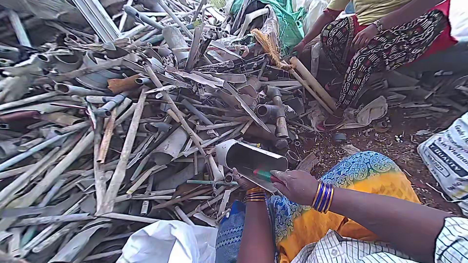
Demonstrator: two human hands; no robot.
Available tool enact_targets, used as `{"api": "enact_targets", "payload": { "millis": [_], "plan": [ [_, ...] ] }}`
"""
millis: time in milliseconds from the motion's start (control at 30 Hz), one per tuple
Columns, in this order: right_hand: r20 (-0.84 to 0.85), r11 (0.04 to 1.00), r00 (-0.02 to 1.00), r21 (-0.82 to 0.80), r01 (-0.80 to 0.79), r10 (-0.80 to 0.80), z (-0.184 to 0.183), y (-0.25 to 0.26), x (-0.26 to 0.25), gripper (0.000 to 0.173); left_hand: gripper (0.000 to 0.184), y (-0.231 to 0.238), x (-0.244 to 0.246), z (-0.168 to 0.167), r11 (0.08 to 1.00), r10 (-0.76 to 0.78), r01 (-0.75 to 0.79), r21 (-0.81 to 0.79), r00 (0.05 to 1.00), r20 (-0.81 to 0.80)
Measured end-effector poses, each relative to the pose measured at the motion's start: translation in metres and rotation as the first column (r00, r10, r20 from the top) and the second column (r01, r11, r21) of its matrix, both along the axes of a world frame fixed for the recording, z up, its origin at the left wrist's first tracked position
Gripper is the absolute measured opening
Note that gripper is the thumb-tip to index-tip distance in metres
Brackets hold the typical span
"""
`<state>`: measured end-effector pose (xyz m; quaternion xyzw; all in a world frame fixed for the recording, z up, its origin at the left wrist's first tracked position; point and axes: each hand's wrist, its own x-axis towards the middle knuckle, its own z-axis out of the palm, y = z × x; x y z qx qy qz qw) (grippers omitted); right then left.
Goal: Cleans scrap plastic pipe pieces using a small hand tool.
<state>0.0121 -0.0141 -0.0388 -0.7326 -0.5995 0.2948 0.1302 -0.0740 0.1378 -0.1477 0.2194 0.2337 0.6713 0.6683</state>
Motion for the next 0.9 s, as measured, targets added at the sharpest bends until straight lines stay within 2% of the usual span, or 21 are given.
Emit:
{"api": "enact_targets", "payload": {
  "millis": [133,200,333,433,533,567,633,667,767,900],
  "plan": [
    [0.213,0.973,0.972,0.225,0.052,-0.101,-0.02,-0.004,0.001,0.047,0.034,-0.005,0.003,0.011,0.998,0.007,-0.009,-0.058,1.0,-0.03],
    [0.167,0.994,0.986,0.106,0.008,-0.026,-0.012,-0.003,0.008,0.047,0.035,-0.004,0.004,0.013,0.997,-0.018,0.017,-0.081,1.0,-0.008],
    [0.207,0.979,0.974,0.194,0.057,-0.097,-0.019,-0.005,0.016,0.047,0.036,-0.002,0.004,0.007,0.998,-0.019,0.017,-0.065,0.999,-0.034],
    [0.178,0.996,0.984,0.085,-0.028,0.012,-0.014,-0.007,0.016,0.047,0.032,-0.002,0.003,0.011,0.998,-0.005,0.002,-0.059,0.999,-0.036],
    [0.205,0.974,0.975,0.221,0.045,-0.091,-0.019,-0.01,0.012,0.046,0.034,0.001,0.0,0.006,1.0,-0.001,-0.001,-0.031,0.999,-0.046],
    [0.19,0.978,0.978,0.201,0.052,-0.091,-0.016,-0.01,0.009,0.047,0.034,0.002,-0.002,0.003,1.0,0.003,-0.003,-0.009,0.998,-0.068],
    [0.089,1.0,0.996,0.01,-0.004,0.003,-0.002,-0.009,0.002,0.048,0.032,0.002,-0.006,0.0,1.0,0.02,-0.019,0.014,0.995,-0.1],
    [0.05,0.999,0.999,-0.028,-0.019,0.021,0.002,-0.009,-0.002,0.049,0.03,0.0,-0.006,0.0,1.0,0.024,-0.022,0.019,0.995,-0.101],
    [0.018,0.998,0.998,-0.035,0.058,-0.058,0.005,-0.008,-0.01,0.049,0.026,0.001,-0.007,-0.001,0.999,0.045,-0.043,0.025,0.996,-0.079],
    [-0.042,0.996,0.998,-0.077,-0.04,0.037,0.004,-0.008,-0.017,0.053,0.029,0.01,-0.009,-0.014,1.0,-0.012,0.012,0.021,1.0,0.008]
  ]
}}
